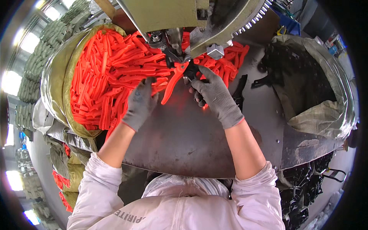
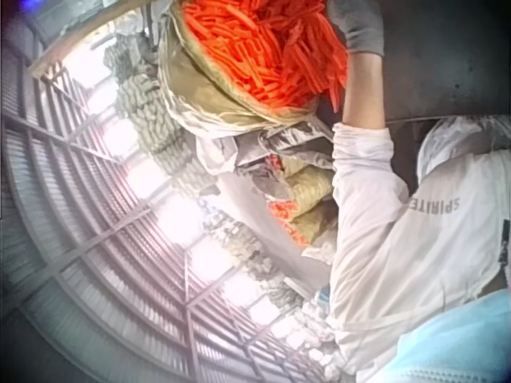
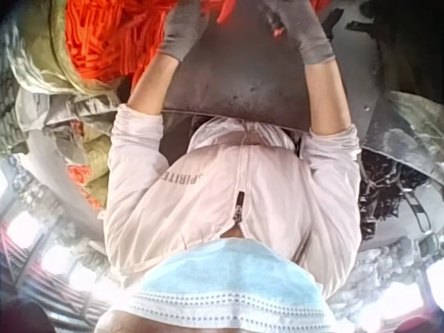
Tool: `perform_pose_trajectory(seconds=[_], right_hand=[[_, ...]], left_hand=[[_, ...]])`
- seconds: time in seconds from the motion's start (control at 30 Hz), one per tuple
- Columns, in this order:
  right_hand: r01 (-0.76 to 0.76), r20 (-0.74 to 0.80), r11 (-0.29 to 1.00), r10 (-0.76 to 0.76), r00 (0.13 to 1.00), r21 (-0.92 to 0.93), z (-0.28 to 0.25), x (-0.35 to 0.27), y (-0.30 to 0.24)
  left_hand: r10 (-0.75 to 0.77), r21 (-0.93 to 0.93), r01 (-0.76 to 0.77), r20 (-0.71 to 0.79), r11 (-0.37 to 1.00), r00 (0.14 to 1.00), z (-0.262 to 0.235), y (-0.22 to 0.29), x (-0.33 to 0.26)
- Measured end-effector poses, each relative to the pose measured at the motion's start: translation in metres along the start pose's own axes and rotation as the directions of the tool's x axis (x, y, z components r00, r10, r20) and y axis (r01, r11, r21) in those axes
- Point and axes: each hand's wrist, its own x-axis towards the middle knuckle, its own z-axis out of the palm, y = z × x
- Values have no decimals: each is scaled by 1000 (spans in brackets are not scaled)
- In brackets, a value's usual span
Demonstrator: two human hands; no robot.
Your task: The person assembles red and black plastic handle components using an assembly press machine.
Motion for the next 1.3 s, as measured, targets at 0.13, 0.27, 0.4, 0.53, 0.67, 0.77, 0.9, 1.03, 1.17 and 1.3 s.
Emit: perform_pose_trajectory(seconds=[0.13,0.27,0.4,0.53,0.67,0.77,0.9,1.03,1.17,1.3], right_hand=[[-99,-15,993,98,995,-57,5,-3,0],[-142,-3,989,142,990,-38,6,0,11],[-142,-8,990,142,990,-21,2,2,18],[-111,-66,994,112,992,18,17,0,12],[249,111,658,-244,963,-711,5,-12,10],[460,237,294,-563,792,-838,-57,-15,15],[374,371,-80,-418,829,-924,-135,-24,25],[397,286,61,-596,750,-916,-124,-34,19],[352,-43,571,-564,824,-742,-64,-24,8],[142,-187,975,-110,976,171,-26,2,2]], left_hand=[[49,120,-52,30,991,998,3,-21,19],[132,-30,-136,-112,990,985,-14,-23,11],[135,-211,-169,-166,963,977,-52,-2,-8],[211,-456,-239,-112,857,971,-64,42,-19],[127,-727,-175,-121,664,984,-28,67,-14],[-74,-677,250,278,692,958,-4,54,-15],[-131,-866,357,333,349,934,-1,35,-20],[-136,-944,331,327,4,935,-16,36,-2],[8,-940,338,339,41,941,-27,48,18],[-21,-892,449,448,52,894,-33,49,28]])
